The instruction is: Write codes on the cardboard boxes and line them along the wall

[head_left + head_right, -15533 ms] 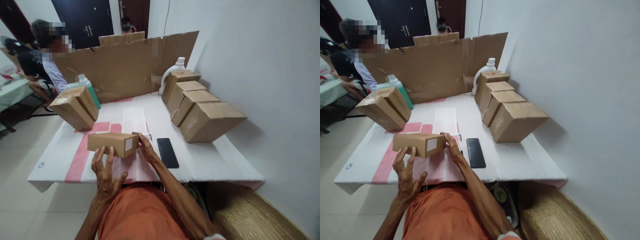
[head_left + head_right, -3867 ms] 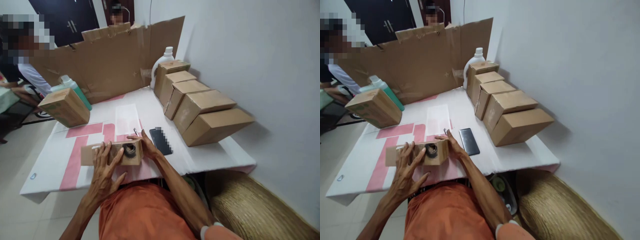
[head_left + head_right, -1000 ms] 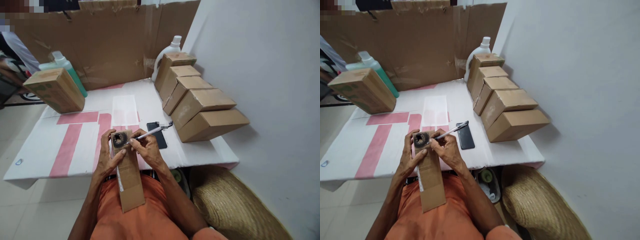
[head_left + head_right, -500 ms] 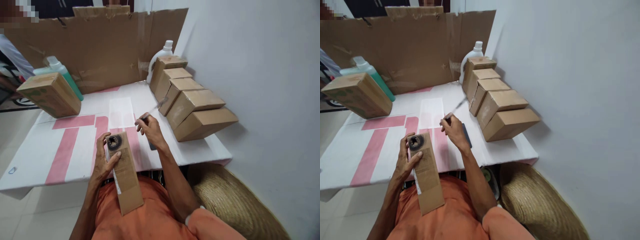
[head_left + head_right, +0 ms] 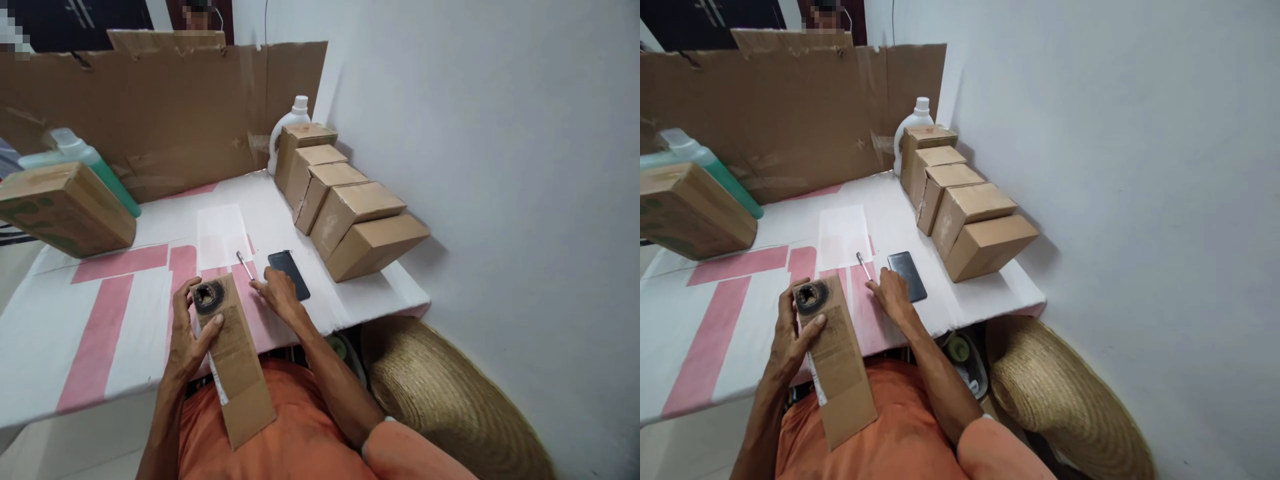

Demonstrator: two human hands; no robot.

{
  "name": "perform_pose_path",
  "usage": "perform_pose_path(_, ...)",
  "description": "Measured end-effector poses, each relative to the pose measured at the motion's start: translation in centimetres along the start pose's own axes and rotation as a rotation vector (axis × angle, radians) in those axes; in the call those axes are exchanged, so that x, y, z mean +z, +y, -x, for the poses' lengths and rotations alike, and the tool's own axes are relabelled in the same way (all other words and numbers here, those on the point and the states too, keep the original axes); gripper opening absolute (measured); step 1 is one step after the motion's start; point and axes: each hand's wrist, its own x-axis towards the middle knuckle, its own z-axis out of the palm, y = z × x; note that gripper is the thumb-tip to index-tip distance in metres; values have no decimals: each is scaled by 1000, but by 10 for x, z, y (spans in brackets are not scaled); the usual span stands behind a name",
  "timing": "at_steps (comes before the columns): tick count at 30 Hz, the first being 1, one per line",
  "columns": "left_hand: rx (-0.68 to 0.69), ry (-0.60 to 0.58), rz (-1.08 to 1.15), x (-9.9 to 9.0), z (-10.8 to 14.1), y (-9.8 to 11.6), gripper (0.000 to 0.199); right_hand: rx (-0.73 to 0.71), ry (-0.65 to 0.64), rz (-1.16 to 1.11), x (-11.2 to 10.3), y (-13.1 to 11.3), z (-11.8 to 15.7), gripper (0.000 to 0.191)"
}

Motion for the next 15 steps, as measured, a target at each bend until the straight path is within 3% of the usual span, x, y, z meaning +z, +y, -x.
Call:
perform_pose_path(4,0,6,8,1,-1,0,74,142,152,27,-18,29,4,45)
perform_pose_path(10,53,-15,-20,5,-3,6,73,219,151,-110,-14,58,-6,59)
perform_pose_path(15,40,-12,-16,4,-1,6,73,136,88,-425,-7,68,-11,41)
